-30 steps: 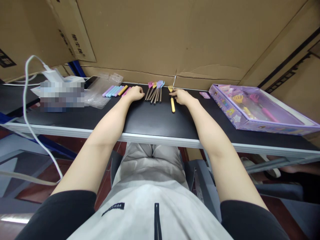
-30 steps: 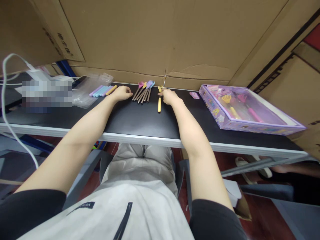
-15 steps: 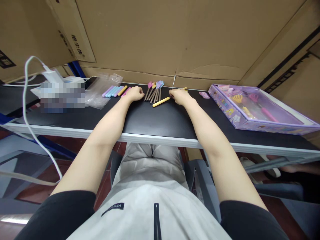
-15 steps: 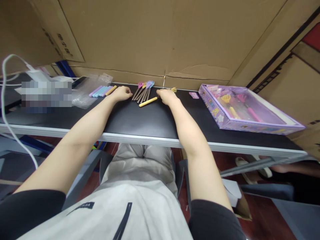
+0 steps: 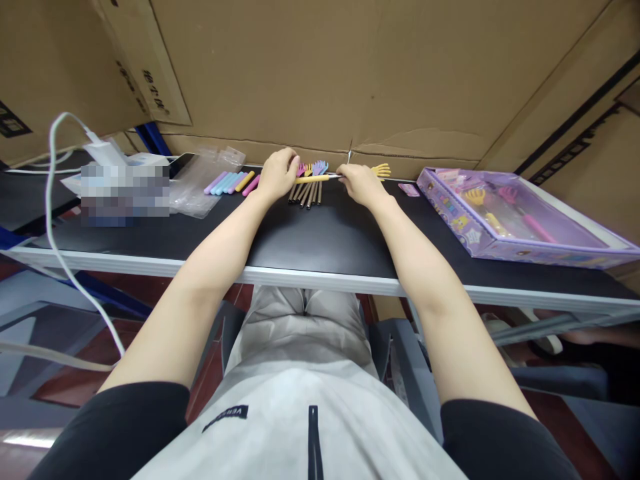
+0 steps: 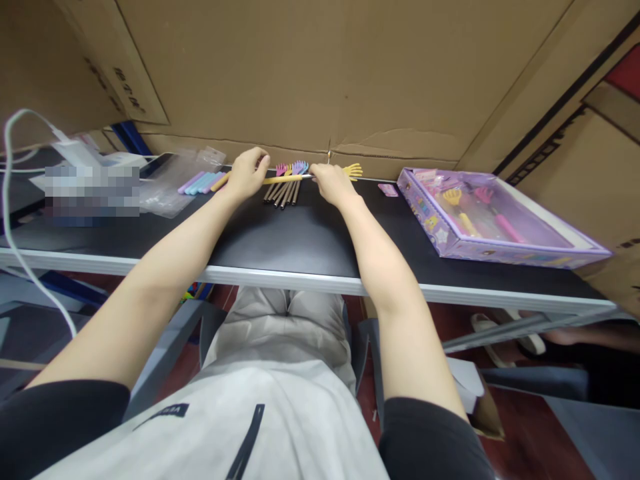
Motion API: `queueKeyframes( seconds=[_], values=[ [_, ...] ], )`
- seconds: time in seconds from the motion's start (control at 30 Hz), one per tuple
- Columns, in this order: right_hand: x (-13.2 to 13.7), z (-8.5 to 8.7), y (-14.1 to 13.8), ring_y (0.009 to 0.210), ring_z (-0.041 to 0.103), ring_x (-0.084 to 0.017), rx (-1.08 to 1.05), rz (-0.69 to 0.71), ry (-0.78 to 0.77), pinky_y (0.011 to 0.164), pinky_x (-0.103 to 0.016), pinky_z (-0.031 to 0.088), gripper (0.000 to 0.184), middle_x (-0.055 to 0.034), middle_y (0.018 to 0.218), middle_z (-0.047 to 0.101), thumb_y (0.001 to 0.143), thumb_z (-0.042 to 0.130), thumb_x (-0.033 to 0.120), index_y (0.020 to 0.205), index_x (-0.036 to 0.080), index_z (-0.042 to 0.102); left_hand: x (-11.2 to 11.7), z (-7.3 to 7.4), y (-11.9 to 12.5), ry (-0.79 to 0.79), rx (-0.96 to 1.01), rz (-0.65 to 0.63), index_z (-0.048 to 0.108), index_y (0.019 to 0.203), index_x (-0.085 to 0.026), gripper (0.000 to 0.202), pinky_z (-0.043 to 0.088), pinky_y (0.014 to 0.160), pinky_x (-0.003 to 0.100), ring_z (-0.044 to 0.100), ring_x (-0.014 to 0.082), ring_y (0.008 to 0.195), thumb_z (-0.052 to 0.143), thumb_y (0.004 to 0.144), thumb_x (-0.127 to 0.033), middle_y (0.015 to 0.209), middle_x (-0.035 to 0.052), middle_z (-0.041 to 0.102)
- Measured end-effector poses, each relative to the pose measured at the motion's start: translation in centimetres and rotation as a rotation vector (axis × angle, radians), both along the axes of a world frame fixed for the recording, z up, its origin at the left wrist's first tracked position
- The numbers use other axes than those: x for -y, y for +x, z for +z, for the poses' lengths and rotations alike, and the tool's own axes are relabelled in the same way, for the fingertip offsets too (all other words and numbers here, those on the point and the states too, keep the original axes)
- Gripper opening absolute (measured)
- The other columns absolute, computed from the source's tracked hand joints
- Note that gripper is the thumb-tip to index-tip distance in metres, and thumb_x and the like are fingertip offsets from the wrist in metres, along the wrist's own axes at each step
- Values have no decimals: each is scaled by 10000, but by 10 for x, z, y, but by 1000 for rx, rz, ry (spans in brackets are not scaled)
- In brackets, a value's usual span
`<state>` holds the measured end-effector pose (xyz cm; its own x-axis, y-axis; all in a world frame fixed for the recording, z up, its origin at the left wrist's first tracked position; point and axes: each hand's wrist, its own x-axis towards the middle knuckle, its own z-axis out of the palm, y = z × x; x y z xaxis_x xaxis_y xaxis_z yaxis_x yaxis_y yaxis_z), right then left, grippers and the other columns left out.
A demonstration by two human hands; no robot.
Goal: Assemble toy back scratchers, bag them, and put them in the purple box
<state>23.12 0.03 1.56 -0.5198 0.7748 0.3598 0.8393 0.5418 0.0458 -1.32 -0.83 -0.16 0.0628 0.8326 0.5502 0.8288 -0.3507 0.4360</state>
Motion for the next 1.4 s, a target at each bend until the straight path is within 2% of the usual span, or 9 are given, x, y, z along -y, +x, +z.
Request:
queueKeyframes(
  seconds=[0.13, 0.3, 0.53, 0.8, 0.9, 1.0, 1.17, 1.27, 1.4],
  values=[
    [7, 2, -14, 1233, 643, -345, 25, 25, 45, 1010, -418, 419, 384, -188, 1311, 733, 1049, 420, 148, 1322, 143, 689, 9, 0, 16, -26, -147, -162, 720, 1189, -154, 355, 425, 1149, 457, 651, 322, 1237, 459, 1076, -366, 1209, 157, 749],
    [15, 2, -23, 1197, 641, -351, 58, 47, 83, 966, -410, 412, 372, -208, 1253, 734, 1051, 403, 137, 1285, 120, 692, 8, -6, 21, -45, -207, -263, 726, 1171, -137, 326, 491, 1039, 421, 682, 310, 1120, 462, 1050, -285, 1132, 163, 750],
    [4, 0, -16, 1178, 644, -349, -11, 49, 87, 1029, -466, 394, 326, -171, 1222, 751, 1062, 462, 231, 1248, 157, 719, 2, -6, 16, -46, -181, -236, 712, 1214, -162, 291, 480, 1089, 404, 658, 301, 1209, 501, 1030, -241, 1227, 140, 732],
    [1, 9, 5, 1327, 603, -359, -83, -84, 35, 1204, -590, 326, 333, -168, 1326, 730, 1089, 475, 296, 1272, 191, 732, -5, -8, -3, -111, -149, -140, 717, 1129, -154, 253, 476, 1097, 412, 644, 313, 1199, 507, 1021, -246, 1168, 153, 723],
    [-6, 8, 11, 1296, 635, -345, -253, -153, -7, 1186, -578, 401, 316, -168, 1292, 738, 1087, 502, 334, 1236, 188, 739, -7, -9, -9, -141, -146, -96, 708, 1093, -158, 242, 472, 1088, 402, 639, 310, 1195, 494, 1029, -249, 1183, 160, 717],
    [-19, 2, 13, 1127, 706, -297, -599, -138, -117, 1064, -492, 538, 281, -142, 1136, 763, 1037, 644, 417, 1156, 180, 734, -7, -8, -9, -150, -136, -82, 704, 1088, -161, 244, 471, 1074, 395, 643, 304, 1184, 485, 1036, -254, 1182, 157, 719],
    [-26, -3, 4, 772, 705, -136, -1198, -56, -348, 828, -304, 596, 281, -11, 856, 709, 939, 817, 428, 951, 198, 657, -1, -4, -1, -130, -71, -115, 698, 1050, -171, 241, 476, 1031, 375, 655, 277, 1104, 472, 1042, -256, 1131, 138, 733],
    [-20, 0, -5, 668, 657, -84, -1351, -55, -443, 756, -237, 583, 313, 37, 760, 659, 936, 827, 419, 882, 207, 602, 3, -3, 4, -122, -44, -139, 693, 1050, -174, 244, 480, 1012, 365, 652, 265, 1079, 465, 1040, -262, 1096, 122, 736],
    [-11, 3, -17, 611, 628, -67, -1419, -54, -527, 712, -210, 573, 315, 62, 700, 615, 945, 817, 407, 857, 210, 587, 7, -2, 9, -120, -38, -156, 693, 1044, -173, 247, 483, 987, 365, 651, 256, 1036, 467, 1032, -272, 1049, 108, 730]
  ],
)
